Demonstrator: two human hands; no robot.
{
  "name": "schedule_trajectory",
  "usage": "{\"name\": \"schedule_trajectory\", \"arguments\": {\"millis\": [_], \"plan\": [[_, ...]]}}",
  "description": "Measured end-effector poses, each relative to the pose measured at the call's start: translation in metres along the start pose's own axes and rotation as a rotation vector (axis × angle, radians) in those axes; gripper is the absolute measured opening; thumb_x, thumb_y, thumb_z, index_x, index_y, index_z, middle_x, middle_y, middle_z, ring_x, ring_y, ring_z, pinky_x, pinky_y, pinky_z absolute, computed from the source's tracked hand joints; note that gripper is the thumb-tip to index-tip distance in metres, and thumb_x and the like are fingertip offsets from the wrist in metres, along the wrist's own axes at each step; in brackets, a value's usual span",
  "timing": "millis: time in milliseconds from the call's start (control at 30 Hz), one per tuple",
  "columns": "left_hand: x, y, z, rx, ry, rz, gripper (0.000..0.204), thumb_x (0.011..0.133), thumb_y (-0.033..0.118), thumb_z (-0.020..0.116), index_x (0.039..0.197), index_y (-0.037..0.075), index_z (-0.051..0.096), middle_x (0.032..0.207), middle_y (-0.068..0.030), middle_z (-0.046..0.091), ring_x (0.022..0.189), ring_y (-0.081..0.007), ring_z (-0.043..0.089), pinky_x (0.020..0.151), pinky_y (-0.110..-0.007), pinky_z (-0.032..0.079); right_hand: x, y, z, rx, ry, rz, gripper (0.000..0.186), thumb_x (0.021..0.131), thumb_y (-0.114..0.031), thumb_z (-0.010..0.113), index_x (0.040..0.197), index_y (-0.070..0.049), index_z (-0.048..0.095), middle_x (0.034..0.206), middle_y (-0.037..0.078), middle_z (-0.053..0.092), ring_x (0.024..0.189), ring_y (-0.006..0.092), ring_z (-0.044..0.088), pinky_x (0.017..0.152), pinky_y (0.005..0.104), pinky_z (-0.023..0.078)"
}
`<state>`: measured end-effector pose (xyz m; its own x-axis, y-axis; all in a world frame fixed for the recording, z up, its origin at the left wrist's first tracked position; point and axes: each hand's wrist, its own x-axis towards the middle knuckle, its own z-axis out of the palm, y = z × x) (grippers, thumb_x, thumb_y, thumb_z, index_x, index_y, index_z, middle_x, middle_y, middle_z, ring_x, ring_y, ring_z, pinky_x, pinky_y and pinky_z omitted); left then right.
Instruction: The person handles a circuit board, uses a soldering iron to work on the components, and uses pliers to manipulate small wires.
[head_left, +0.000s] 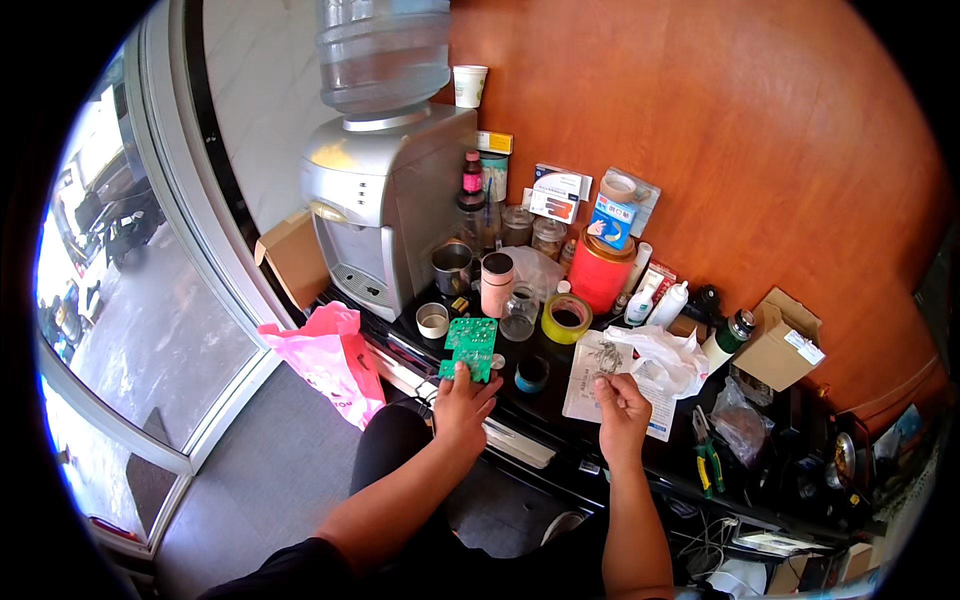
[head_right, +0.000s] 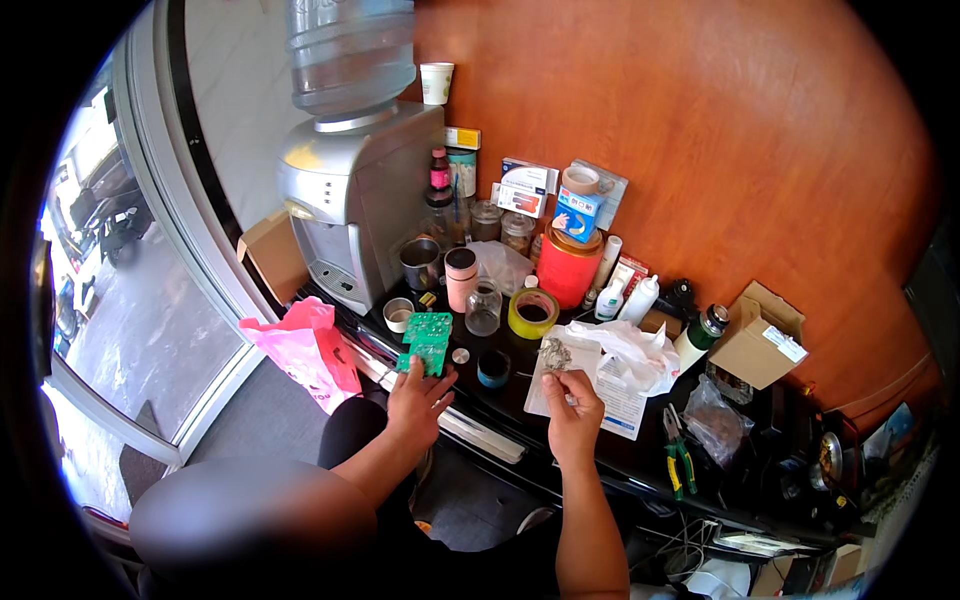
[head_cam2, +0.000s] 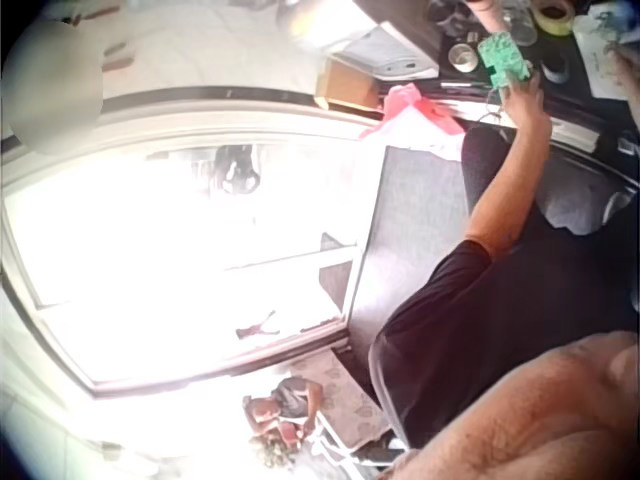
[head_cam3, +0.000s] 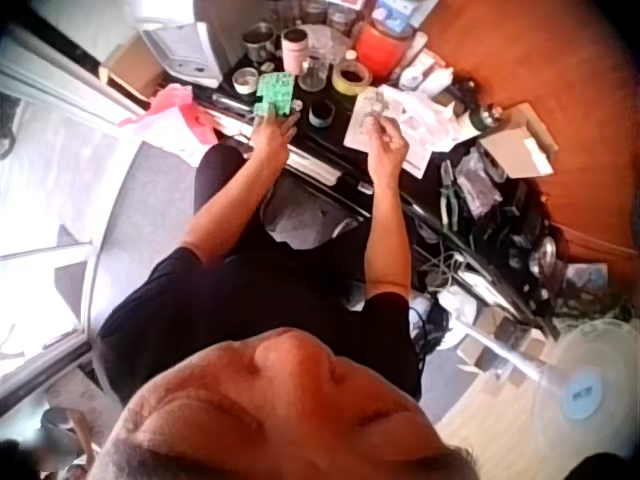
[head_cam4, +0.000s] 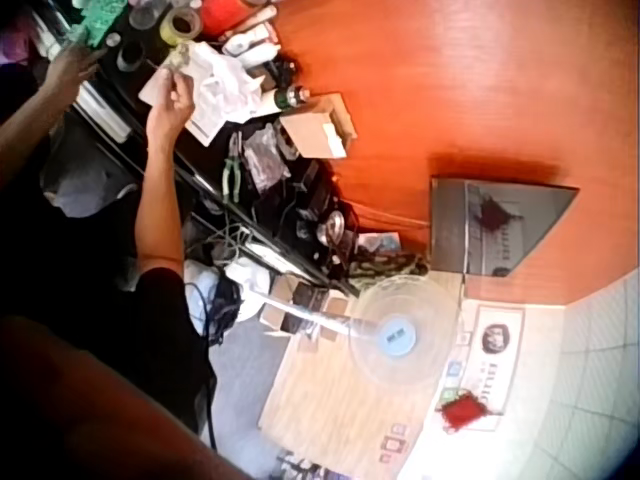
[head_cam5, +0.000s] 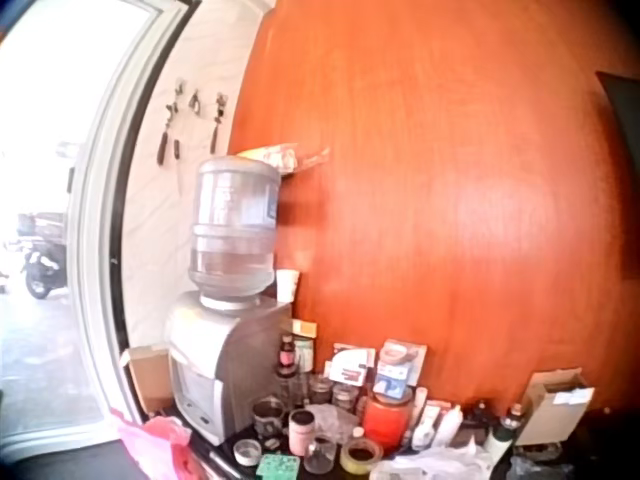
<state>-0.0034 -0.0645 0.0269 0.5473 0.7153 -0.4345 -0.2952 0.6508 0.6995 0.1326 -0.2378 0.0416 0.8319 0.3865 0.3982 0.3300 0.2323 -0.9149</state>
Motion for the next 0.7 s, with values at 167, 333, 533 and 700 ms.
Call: {"name": "schedule_trajectory", "arguments": {"millis": [167,333,533,700], "plan": [[0.047,-0.032,0.010,-0.079,0.104,0.042,0.026,0.103,0.042,0.048,0.113,0.018,0.048,0.102,-0.0028,0.066,0.103,-0.0207,0.067,0.086,-0.044,0.043,0.003,-0.006,-0.009,0.084,0.040,-0.017,0.011,0.090,-0.004,0.071,0.093,0.005,0.066,0.085,0.002,0.058,0.078,0.0095,0.054,0.072,0.0229,0.044],[0.051,-0.054,0.010,-0.166,0.091,-0.046,0.028,0.103,0.041,0.048,0.117,0.017,0.047,0.102,-0.0047,0.064,0.105,-0.0248,0.067,0.091,-0.052,0.046,0.002,-0.004,-0.021,0.025,0.037,-0.008,0.011,0.090,-0.005,0.071,0.091,0.005,0.066,0.085,0.003,0.059,0.077,0.0101,0.055,0.072,0.0232,0.045],[0.056,-0.062,0.019,-0.170,0.058,0.008,0.028,0.104,0.041,0.046,0.115,0.017,0.047,0.099,-0.0056,0.064,0.105,-0.0244,0.067,0.090,-0.052,0.048,0.003,-0.003,-0.024,0.034,0.054,-0.022,0.011,0.089,-0.004,0.071,0.091,0.005,0.066,0.085,0.004,0.060,0.078,0.0111,0.056,0.073,0.0233,0.045],[0.066,-0.066,0.024,-0.245,0.165,-0.037,0.028,0.103,0.040,0.048,0.112,0.013,0.046,0.098,-0.0081,0.062,0.104,-0.0269,0.066,0.089,-0.052,0.051,0.001,-0.007,-0.029,-0.004,0.075,-0.057,0.012,0.087,-0.003,0.072,0.092,0.006,0.066,0.086,0.005,0.060,0.079,0.0116,0.056,0.074,0.0236,0.045]]}}
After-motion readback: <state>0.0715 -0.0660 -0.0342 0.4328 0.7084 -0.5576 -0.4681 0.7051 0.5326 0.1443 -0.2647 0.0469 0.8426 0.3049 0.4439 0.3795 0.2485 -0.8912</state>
